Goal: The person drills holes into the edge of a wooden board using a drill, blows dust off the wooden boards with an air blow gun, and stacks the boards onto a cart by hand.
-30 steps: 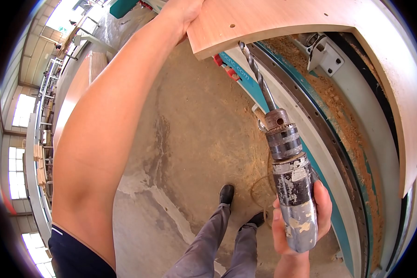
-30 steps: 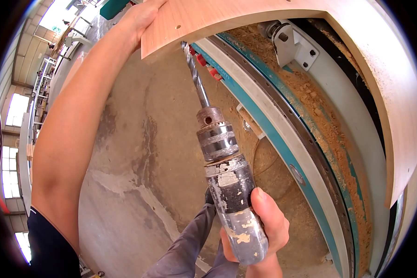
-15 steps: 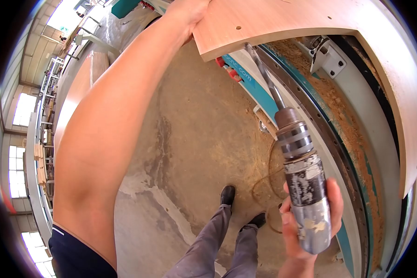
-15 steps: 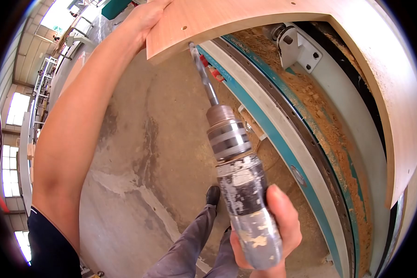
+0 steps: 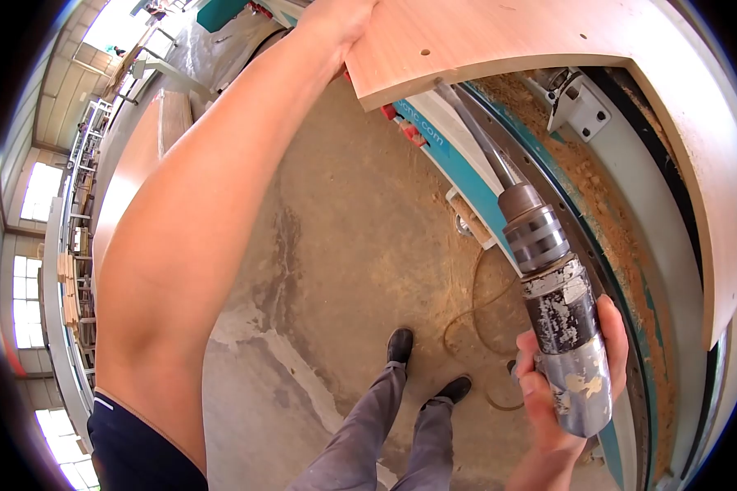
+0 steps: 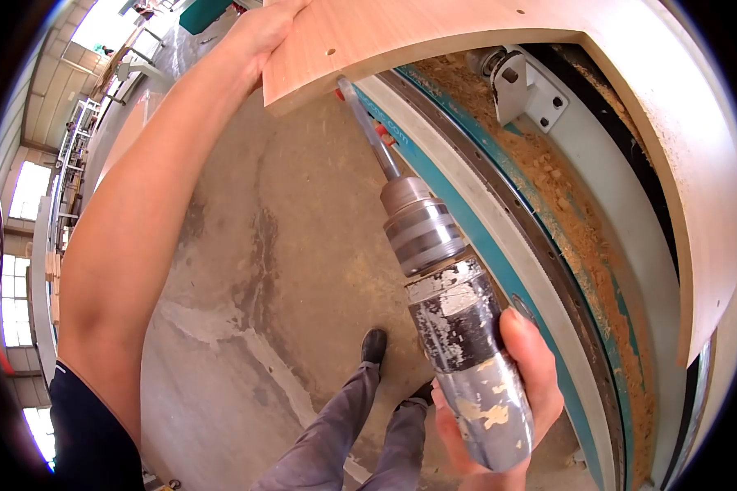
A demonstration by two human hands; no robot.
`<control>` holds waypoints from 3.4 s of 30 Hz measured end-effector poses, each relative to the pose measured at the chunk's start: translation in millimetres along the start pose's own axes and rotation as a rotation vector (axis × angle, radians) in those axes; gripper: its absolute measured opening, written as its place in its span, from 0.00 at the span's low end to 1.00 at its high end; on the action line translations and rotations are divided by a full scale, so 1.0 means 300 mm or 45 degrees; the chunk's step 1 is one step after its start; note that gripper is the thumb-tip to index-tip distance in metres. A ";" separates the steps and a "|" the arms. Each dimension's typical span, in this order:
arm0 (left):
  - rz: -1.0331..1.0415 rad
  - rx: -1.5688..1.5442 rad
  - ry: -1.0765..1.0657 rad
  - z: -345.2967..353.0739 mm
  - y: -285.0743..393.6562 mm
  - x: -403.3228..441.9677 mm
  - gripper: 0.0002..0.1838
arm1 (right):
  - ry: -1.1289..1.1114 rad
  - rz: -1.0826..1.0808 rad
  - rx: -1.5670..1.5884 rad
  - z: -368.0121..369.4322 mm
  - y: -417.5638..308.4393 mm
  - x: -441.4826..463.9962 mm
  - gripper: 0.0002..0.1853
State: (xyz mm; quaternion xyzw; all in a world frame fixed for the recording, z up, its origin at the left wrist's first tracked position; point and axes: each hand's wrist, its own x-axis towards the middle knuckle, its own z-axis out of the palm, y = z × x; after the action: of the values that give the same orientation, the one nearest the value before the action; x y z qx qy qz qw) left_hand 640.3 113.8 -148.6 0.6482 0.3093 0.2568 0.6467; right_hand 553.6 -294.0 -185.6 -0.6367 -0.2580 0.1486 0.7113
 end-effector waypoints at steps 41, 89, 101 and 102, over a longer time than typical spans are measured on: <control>0.069 0.043 -0.009 -0.003 0.015 -0.056 0.25 | -0.206 -0.599 -0.510 0.033 0.018 0.038 0.34; 0.038 0.527 0.292 0.005 0.026 -0.042 0.30 | -0.208 -0.531 -0.490 0.048 0.034 0.048 0.37; 0.051 0.537 0.270 -0.001 0.021 -0.037 0.30 | -0.193 -0.532 -0.423 0.063 0.050 0.047 0.36; 0.034 0.509 0.256 0.002 0.022 -0.036 0.29 | -0.189 -0.526 -0.439 0.063 0.047 0.046 0.36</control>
State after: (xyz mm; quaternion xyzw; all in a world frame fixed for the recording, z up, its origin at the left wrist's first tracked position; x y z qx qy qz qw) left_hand 633.8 105.7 -141.3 0.7387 0.4084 0.2622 0.4677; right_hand 556.1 -268.7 -195.9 -0.6696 -0.4553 0.0006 0.5868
